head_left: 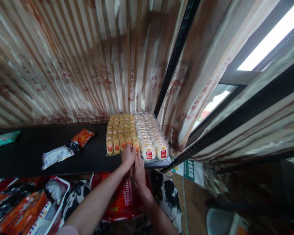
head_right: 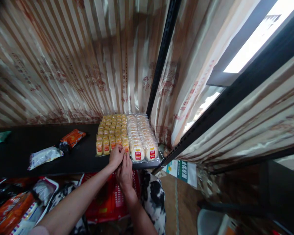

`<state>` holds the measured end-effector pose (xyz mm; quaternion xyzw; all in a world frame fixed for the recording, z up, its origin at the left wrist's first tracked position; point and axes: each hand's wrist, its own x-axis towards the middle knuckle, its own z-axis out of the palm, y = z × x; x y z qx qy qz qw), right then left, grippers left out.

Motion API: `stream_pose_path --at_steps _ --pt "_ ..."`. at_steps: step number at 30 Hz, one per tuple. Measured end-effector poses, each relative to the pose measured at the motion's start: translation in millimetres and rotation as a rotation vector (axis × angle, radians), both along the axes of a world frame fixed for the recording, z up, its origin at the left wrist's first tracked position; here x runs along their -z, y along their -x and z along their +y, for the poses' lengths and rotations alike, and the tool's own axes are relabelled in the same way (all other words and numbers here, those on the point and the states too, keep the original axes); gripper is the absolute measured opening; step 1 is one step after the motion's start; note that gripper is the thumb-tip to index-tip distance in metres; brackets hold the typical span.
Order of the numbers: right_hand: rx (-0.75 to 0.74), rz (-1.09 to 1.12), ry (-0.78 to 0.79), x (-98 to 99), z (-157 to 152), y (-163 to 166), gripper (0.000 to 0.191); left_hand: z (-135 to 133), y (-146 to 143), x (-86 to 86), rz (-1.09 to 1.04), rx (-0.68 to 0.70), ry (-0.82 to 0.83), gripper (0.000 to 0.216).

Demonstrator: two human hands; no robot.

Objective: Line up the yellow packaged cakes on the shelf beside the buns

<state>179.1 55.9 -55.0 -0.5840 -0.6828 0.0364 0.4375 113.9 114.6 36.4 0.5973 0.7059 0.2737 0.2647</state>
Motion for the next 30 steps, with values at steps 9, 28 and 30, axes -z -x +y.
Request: stream_pose_path --at_steps 9,28,30 --pt "0.015 -0.020 0.034 0.2 1 0 0.056 1 2 10.1 0.012 0.022 -0.005 0.015" --pt "-0.077 0.096 -0.057 -8.0 -27 -4 0.039 -30 12 20.3 -0.020 0.009 -0.003 0.020" --pt "-0.076 0.137 -0.067 -7.4 -35 -1 0.036 -40 15 24.8 -0.034 0.031 -0.044 0.021"
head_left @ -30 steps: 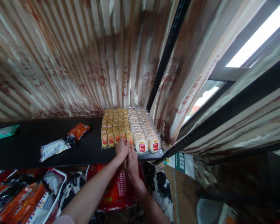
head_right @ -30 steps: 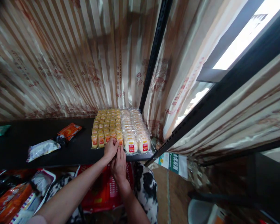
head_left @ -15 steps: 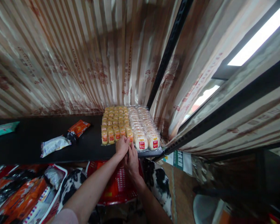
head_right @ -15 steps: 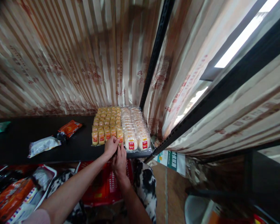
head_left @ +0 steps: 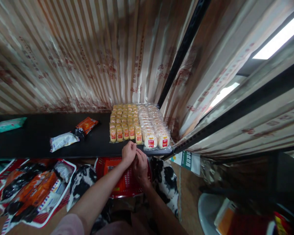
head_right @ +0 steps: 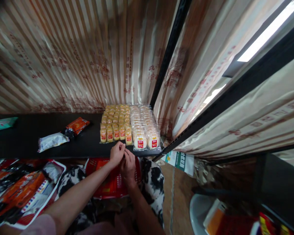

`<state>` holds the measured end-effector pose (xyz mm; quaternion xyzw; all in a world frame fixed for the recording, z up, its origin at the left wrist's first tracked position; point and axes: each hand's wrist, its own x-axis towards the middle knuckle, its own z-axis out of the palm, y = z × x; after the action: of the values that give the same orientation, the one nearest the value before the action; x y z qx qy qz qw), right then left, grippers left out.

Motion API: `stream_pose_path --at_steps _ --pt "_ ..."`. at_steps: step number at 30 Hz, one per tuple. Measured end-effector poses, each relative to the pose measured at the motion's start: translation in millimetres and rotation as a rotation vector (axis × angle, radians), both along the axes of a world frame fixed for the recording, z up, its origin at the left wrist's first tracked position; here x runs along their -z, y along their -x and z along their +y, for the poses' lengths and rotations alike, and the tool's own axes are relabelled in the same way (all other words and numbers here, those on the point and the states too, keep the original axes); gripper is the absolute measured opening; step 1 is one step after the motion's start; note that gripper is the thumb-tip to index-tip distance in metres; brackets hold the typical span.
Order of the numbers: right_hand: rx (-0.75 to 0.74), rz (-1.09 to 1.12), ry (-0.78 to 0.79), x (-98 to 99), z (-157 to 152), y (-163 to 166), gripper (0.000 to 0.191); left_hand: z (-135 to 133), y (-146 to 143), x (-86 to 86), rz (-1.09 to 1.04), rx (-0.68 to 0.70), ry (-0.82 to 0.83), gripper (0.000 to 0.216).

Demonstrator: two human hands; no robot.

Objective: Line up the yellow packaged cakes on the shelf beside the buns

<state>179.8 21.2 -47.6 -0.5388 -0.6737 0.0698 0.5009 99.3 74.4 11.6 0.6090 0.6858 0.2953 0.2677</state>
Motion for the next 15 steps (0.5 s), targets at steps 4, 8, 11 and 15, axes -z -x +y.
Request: stream_pose_path --at_steps 4,8,11,15 --pt "0.002 0.116 0.080 10.4 -16 9 0.032 -26 4 9.6 0.017 0.074 -0.092 0.024" --pt "0.083 0.229 0.185 38.3 -31 15 0.029 -54 9 31.3 0.104 0.191 -0.031 0.023" --pt "0.172 0.287 0.534 63.0 -40 14 0.023 -71 18 56.9 0.139 0.239 0.218 0.024" --pt "0.191 0.331 0.942 84.2 -43 12 0.022 -87 35 90.0 0.108 0.333 0.561 0.024"
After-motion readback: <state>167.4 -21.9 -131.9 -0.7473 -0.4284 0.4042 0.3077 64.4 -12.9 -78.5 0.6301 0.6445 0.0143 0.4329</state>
